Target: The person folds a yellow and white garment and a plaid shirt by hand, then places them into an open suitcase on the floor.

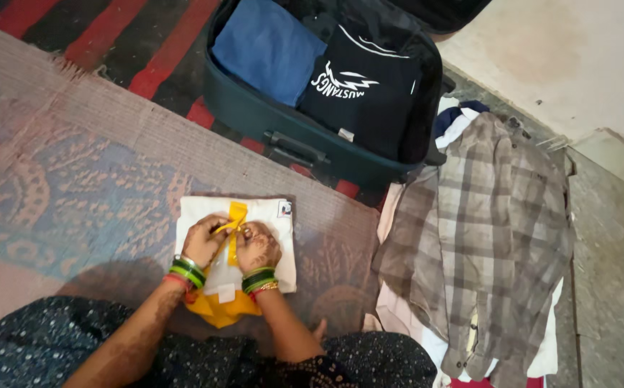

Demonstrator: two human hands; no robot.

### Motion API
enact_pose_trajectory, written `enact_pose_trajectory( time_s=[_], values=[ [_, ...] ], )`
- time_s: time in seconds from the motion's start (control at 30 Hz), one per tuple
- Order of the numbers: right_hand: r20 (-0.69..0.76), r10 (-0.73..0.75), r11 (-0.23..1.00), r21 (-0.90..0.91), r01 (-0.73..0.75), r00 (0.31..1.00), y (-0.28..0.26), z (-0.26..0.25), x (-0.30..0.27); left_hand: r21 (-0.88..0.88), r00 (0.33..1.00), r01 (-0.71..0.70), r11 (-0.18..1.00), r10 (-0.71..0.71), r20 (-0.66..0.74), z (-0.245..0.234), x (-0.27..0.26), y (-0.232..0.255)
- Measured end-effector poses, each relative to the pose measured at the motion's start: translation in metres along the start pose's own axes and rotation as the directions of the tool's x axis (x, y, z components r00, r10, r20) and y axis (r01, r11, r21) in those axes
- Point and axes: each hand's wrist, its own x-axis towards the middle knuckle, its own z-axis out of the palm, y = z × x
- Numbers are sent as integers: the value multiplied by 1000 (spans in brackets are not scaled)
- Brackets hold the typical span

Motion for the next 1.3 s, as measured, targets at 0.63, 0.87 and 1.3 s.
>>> enact_pose_trajectory(
  time_s=[0.63, 0.87, 1.3],
  values=[
    [130, 59, 826, 550, -122, 990, 55, 39, 19, 80, 991, -131, 988, 129, 28, -4, -2, 25],
    [153, 71, 783, 604, -150, 986, 53, 40, 19, 200, 965, -261, 944, 252, 70, -16, -6, 42],
    [156, 57, 787, 600, -140, 986, 45, 36, 19, 192, 983, -168, 967, 180, -43, -2, 4, 34]
  ],
)
